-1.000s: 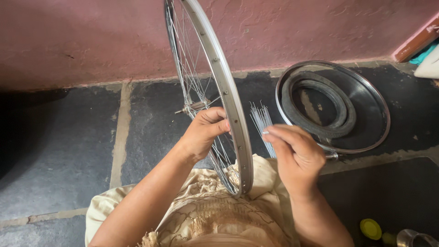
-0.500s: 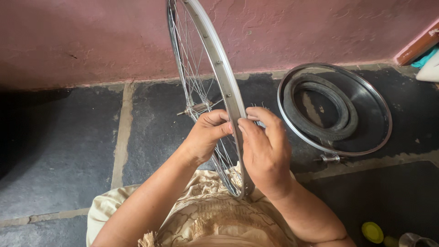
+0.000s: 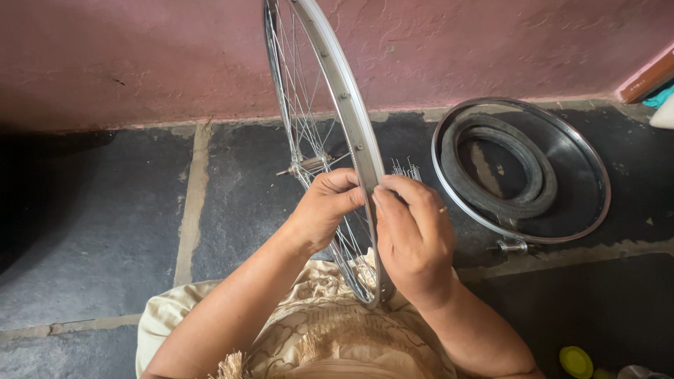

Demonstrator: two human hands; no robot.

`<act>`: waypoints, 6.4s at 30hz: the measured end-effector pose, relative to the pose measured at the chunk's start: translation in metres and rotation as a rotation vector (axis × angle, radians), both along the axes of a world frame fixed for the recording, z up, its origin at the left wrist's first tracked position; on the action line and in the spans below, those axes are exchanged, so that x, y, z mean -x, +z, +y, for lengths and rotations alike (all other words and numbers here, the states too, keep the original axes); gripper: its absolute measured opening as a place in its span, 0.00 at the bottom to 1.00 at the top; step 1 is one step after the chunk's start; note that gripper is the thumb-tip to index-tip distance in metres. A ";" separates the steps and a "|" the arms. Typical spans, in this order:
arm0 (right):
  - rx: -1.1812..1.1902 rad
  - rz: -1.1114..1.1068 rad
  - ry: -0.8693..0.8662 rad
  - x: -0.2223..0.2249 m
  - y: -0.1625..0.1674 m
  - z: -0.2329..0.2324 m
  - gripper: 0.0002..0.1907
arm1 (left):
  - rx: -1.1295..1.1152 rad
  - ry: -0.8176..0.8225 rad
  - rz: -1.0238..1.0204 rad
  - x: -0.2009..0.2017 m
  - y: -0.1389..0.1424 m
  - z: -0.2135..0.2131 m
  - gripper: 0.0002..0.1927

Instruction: The person is assembling a bicycle wheel by inserting spokes into the rim and hub. They repeatedly insert individual spokes, adjust their position, and rotate the wheel to access different sections. The person also gathers and organizes a bundle of loose spokes at the end.

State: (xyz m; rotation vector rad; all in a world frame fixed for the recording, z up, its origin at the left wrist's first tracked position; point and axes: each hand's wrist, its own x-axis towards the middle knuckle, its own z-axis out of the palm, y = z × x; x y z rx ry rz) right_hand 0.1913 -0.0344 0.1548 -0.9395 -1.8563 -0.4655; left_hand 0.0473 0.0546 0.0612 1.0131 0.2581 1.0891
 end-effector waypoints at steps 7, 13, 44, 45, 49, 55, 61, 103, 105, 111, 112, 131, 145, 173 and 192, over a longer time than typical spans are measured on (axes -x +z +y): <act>0.062 0.023 -0.010 0.000 0.003 -0.001 0.10 | 0.002 0.005 0.005 0.000 -0.001 0.001 0.09; -0.004 -0.027 0.000 0.001 0.002 0.002 0.10 | 0.012 0.006 0.016 0.001 -0.001 0.000 0.09; 0.070 0.230 0.076 -0.011 -0.007 0.003 0.09 | 0.028 0.002 0.031 0.004 -0.004 0.000 0.09; 0.085 0.309 0.093 -0.012 -0.007 0.003 0.09 | 0.035 0.004 0.030 0.004 -0.003 0.000 0.09; 0.117 0.277 0.075 -0.015 -0.009 0.002 0.09 | 0.054 0.004 0.026 0.003 -0.002 -0.001 0.09; 0.103 0.216 0.096 -0.006 -0.013 0.004 0.10 | 0.045 0.005 0.010 0.002 -0.002 -0.002 0.10; 0.010 0.099 0.036 -0.003 -0.012 0.006 0.11 | 0.038 0.001 -0.001 0.002 -0.005 -0.001 0.09; 0.147 0.213 0.168 -0.003 -0.077 -0.007 0.21 | -0.081 -0.022 0.039 0.009 -0.006 -0.001 0.12; 0.142 0.277 0.183 -0.005 -0.091 -0.010 0.22 | -0.079 -0.009 0.054 0.007 -0.007 -0.002 0.12; 0.064 0.169 0.183 -0.012 -0.131 -0.039 0.39 | -0.113 -0.055 0.047 0.012 -0.001 -0.003 0.13; 0.073 0.154 0.186 -0.012 -0.137 -0.041 0.40 | -0.102 -0.061 0.031 0.013 -0.001 -0.003 0.13; 0.176 0.229 0.342 -0.013 -0.165 -0.036 0.39 | -0.121 -0.027 0.088 0.008 -0.002 -0.002 0.13; 0.176 0.242 0.340 -0.012 -0.168 -0.037 0.39 | -0.112 -0.071 0.098 0.010 -0.005 0.003 0.14; 0.624 0.117 0.615 0.019 -0.195 0.028 0.23 | -0.194 0.729 0.761 0.162 0.095 -0.046 0.30; 0.551 0.616 0.143 0.074 -0.201 0.205 0.08 | -0.264 0.563 0.575 0.217 0.070 -0.048 0.26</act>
